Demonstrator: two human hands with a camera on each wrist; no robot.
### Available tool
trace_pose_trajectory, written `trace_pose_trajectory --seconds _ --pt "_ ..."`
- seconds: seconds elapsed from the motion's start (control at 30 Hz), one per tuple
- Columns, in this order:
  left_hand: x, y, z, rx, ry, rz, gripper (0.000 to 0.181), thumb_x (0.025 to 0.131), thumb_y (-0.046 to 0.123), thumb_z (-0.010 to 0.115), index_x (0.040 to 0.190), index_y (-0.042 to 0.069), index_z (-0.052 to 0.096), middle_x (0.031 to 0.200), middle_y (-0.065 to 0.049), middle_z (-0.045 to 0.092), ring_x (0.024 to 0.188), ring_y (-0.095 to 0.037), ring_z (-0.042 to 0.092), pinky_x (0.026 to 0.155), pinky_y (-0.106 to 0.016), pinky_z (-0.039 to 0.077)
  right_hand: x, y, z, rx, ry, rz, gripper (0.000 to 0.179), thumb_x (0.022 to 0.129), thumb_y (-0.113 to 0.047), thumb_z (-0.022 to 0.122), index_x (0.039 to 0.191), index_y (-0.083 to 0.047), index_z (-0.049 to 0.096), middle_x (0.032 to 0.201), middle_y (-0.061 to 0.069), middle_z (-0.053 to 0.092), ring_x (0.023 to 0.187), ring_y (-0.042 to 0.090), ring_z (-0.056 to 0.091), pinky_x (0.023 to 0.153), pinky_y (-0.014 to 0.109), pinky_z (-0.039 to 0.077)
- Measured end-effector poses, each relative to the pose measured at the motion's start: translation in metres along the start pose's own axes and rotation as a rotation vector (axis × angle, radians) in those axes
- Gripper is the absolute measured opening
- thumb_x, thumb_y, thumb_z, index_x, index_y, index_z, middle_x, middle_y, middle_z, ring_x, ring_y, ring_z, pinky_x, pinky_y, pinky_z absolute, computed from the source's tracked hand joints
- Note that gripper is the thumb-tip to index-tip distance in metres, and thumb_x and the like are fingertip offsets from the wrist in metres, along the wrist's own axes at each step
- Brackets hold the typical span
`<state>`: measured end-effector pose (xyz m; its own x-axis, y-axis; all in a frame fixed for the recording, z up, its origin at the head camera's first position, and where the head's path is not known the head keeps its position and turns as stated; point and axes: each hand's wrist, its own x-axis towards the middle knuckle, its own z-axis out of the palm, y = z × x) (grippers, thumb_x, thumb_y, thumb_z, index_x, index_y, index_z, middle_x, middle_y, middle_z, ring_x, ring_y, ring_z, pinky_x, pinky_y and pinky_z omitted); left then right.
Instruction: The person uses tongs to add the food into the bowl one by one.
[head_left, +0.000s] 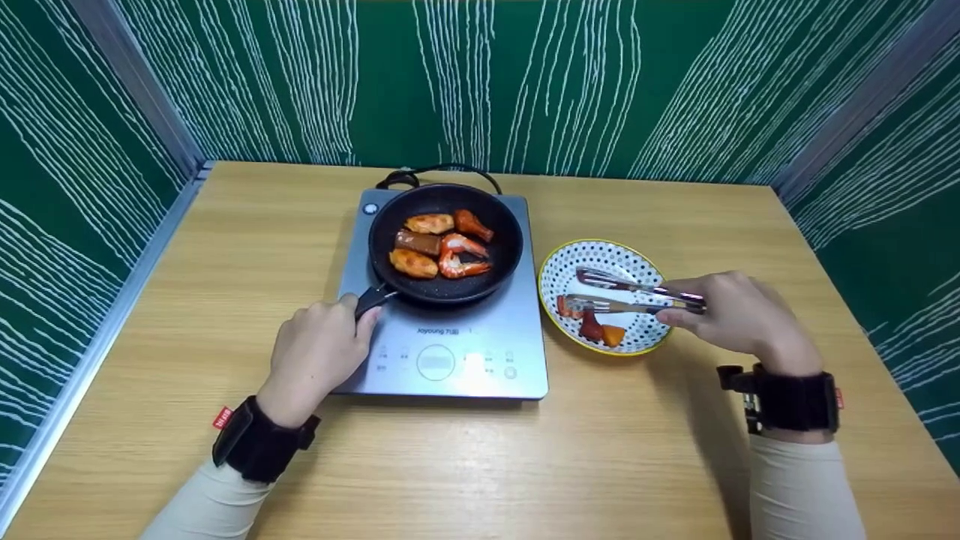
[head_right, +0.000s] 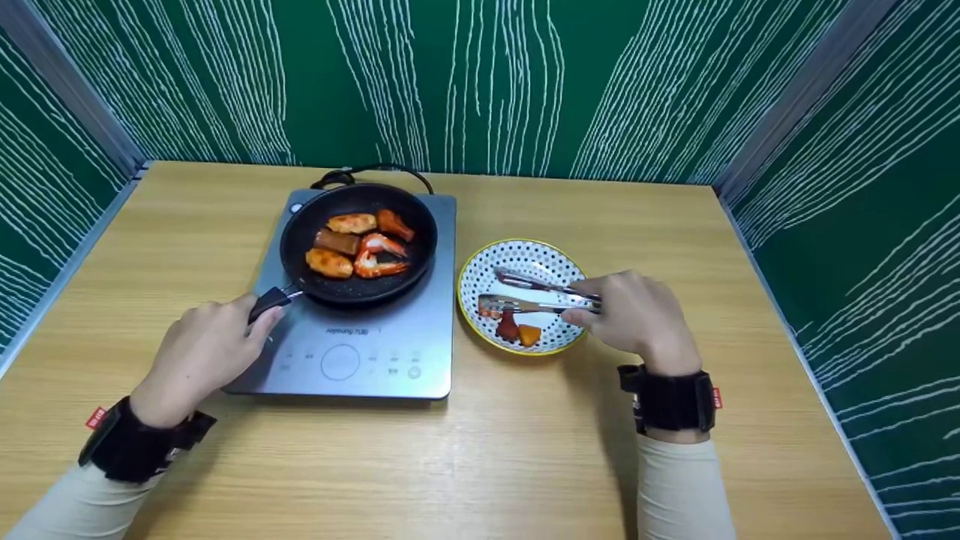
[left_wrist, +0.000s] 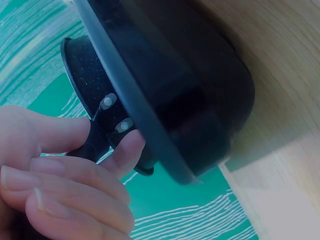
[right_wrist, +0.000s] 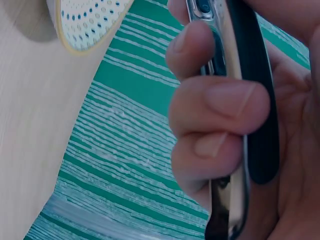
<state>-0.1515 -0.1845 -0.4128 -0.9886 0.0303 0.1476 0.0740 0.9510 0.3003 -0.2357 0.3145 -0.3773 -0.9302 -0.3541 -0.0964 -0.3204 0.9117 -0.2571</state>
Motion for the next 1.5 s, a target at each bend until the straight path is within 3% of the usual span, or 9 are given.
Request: trace_pose_trajectory --seconds 0.27,0.57,1.0,1.17,1.5 --pt "0.001 0.000 0.000 0.004 -0.006 -0.001 0.040 0.109 0.037 0.059 0.092 0.001 0.064 0.069 -0.009 0.054 0.058 -0.026 0.053 0.050 -0.037 0.034 0.004 -0.009 0.008 -0.075 0.014 -0.031 0.050 0.098 -0.042 0.077 0.136 -0.010 0.072 0.102 0.008 0.072 0.088 0.027 0.059 0.071 0.041 0.038" --pt "0.002 -0.001 0.001 0.001 -0.011 -0.009 0.041 0.109 0.038 0.058 0.093 0.002 0.064 0.070 -0.009 0.055 0.058 -0.027 0.053 0.050 -0.037 0.034 0.009 -0.013 0.013 -0.137 0.052 -0.059 0.044 0.099 -0.038 0.077 0.133 -0.010 0.075 0.111 0.016 0.077 0.086 0.028 0.060 0.072 0.043 0.041" --pt "0.001 -0.001 0.001 0.003 0.003 0.001 0.040 0.109 0.037 0.059 0.089 0.003 0.062 0.068 -0.010 0.055 0.059 -0.029 0.056 0.050 -0.039 0.035 0.017 -0.003 0.023 -0.159 0.140 -0.031 0.044 0.100 -0.041 0.075 0.132 -0.010 0.075 0.116 0.024 0.075 0.093 0.035 0.068 0.072 0.051 0.051" --pt "0.001 -0.001 0.000 -0.008 -0.001 0.000 0.040 0.109 0.037 0.059 0.089 0.003 0.062 0.068 -0.009 0.054 0.059 -0.028 0.054 0.051 -0.038 0.035 0.018 -0.001 0.023 -0.162 0.136 -0.009 0.048 0.099 -0.042 0.075 0.133 -0.009 0.074 0.111 0.024 0.075 0.087 0.034 0.064 0.069 0.045 0.044" --pt "0.002 -0.001 0.000 -0.010 -0.008 -0.001 0.041 0.109 0.038 0.059 0.089 0.002 0.062 0.069 -0.009 0.054 0.059 -0.028 0.055 0.050 -0.038 0.035 0.017 -0.001 0.023 -0.158 0.117 -0.003 0.048 0.099 -0.042 0.075 0.133 -0.008 0.074 0.107 0.021 0.075 0.087 0.032 0.063 0.071 0.044 0.044"
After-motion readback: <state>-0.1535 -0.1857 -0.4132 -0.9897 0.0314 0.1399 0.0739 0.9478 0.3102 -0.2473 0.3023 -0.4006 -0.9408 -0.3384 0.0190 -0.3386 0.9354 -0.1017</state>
